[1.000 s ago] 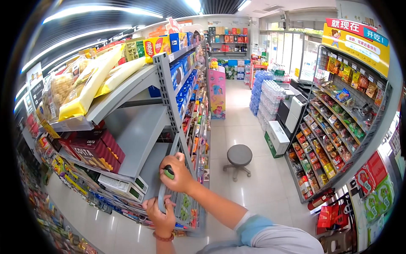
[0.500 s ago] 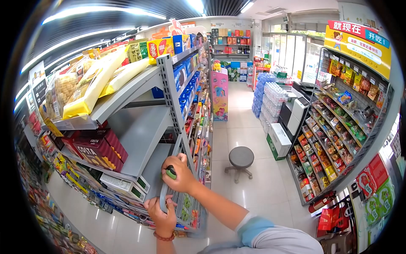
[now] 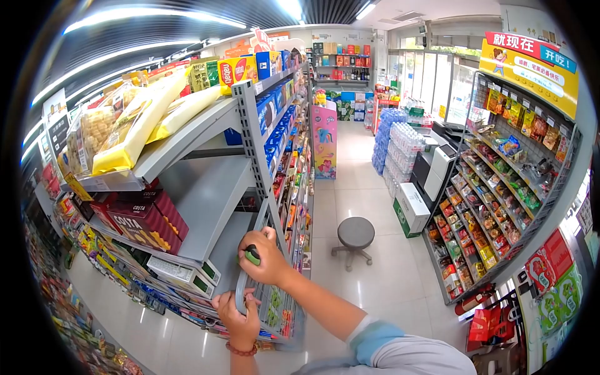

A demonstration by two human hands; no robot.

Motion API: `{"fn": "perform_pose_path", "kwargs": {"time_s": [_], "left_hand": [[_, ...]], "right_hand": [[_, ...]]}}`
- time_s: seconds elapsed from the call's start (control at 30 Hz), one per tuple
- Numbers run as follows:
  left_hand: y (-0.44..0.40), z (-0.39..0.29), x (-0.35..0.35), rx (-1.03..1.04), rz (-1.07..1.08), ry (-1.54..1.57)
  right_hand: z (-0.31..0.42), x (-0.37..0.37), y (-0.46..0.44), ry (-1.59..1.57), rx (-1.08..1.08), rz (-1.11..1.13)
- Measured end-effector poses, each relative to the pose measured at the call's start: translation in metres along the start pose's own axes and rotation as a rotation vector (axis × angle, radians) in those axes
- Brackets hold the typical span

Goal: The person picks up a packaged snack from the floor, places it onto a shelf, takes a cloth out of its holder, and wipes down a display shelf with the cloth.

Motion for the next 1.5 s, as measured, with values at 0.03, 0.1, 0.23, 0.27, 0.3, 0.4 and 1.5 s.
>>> {"fn": "perform_pose_path", "kwargs": {"time_s": [0.03, 0.1, 0.23, 0.27, 0.3, 0.4, 1.5], "left_hand": [[0.0, 0.001, 0.0, 0.003, 0.003, -0.004], [0.0, 0.001, 0.0, 0.005, 0.006, -0.008], [-0.001, 0.0, 0.0, 0.003, 0.016, -0.008], [-0.001, 0.0, 0.0, 0.0, 0.018, -0.007], [0.0, -0.001, 0.001, -0.001, 0.019, -0.006], [0.002, 0.001, 0.002, -0.002, 0.01, 0.002], [0.002, 0.003, 0.003, 0.008, 0.03, -0.018]], "right_hand": [[0.0, 0.0, 0.0, 0.002, 0.002, 0.001], [0.0, -0.001, 0.0, 0.0, -0.001, 0.001], [0.001, -0.001, 0.0, -0.001, -0.007, -0.007], [0.001, -0.001, 0.0, -0.001, -0.006, -0.006], [0.001, -0.001, 0.0, -0.005, -0.009, -0.011], [0.001, -0.002, 0.0, -0.014, -0.004, -0.01], [-0.001, 0.0, 0.001, 0.013, 0.002, 0.02]]}}
Point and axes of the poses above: each hand's wrist, its own y-axis away from the middle knuckle, its own x-axis out of the palm, z = x × y, the point moved 9 cm from there along -y, towards the middle knuckle, and after that the axes turned 13 degrees about y, right-handed, at the moved point
